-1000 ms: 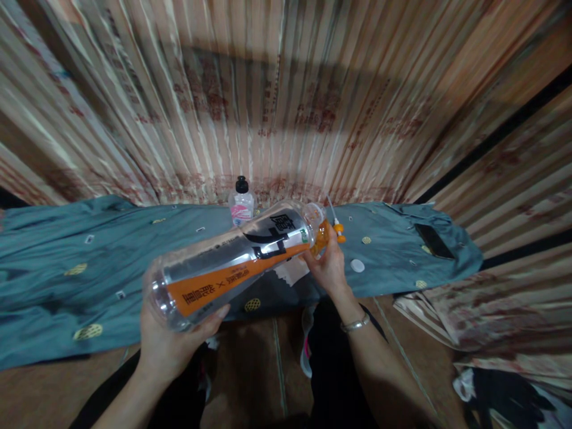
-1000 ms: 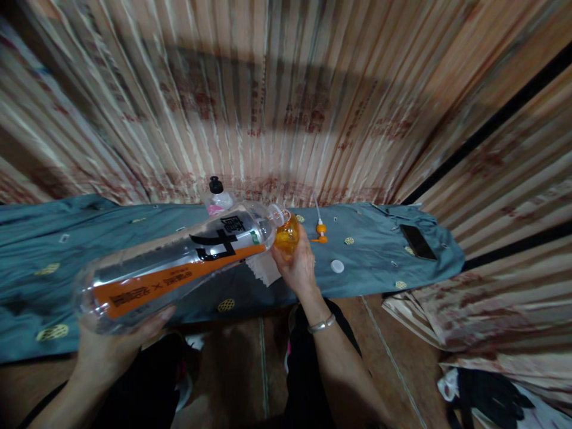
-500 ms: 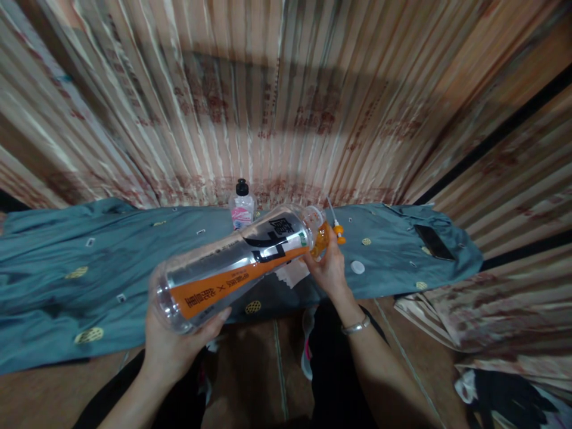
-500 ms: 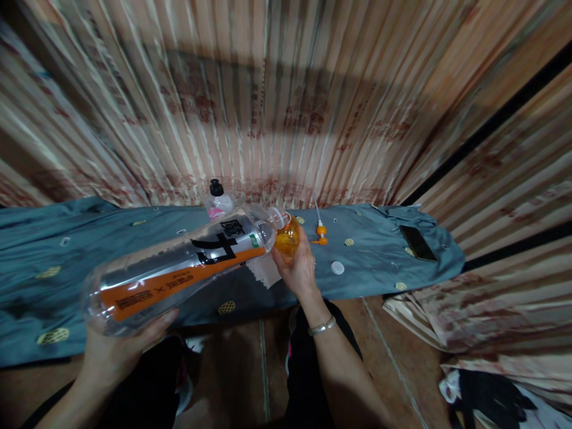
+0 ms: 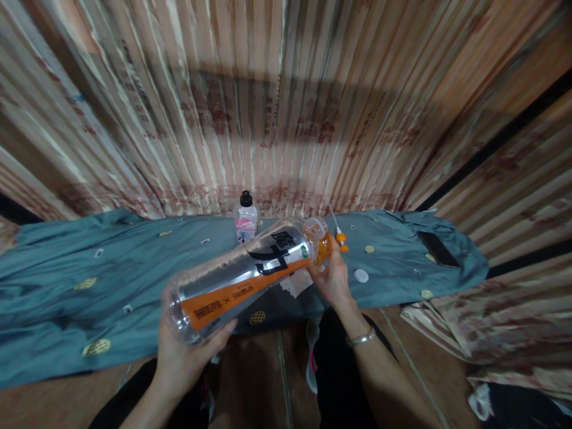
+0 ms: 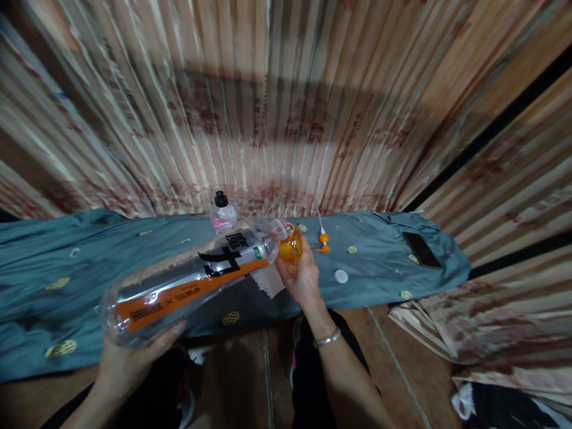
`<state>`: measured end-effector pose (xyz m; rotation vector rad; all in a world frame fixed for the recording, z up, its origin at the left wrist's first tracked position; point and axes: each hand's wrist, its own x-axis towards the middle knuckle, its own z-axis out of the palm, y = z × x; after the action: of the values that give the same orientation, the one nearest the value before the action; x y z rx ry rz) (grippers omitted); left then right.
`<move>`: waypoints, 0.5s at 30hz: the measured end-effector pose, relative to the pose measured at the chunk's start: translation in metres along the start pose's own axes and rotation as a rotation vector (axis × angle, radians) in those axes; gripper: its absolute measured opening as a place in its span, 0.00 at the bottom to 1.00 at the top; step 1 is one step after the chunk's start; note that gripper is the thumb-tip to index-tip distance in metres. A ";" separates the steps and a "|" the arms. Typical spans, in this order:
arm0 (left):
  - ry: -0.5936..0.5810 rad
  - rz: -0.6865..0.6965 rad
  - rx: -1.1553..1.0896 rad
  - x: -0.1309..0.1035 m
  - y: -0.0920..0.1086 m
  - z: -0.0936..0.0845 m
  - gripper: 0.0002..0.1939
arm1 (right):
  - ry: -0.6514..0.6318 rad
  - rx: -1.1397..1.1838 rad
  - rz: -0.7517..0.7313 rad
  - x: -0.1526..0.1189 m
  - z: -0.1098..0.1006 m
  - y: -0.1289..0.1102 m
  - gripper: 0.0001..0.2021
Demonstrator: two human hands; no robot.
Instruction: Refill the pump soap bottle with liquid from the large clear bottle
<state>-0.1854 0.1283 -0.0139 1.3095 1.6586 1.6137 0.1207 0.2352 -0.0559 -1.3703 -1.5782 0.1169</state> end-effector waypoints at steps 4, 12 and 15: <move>-0.125 -0.003 0.031 0.005 -0.009 -0.011 0.32 | -0.026 0.012 0.031 0.000 -0.001 -0.001 0.42; 0.048 -0.001 -0.022 -0.005 -0.008 0.003 0.35 | -0.010 0.002 0.039 -0.003 -0.001 0.001 0.40; 0.046 -0.052 -0.033 -0.009 0.001 0.008 0.35 | -0.015 -0.012 0.030 -0.003 0.000 0.004 0.41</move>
<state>-0.1742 0.1242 -0.0174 1.2115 1.6717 1.6458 0.1227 0.2341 -0.0607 -1.4055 -1.5736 0.1366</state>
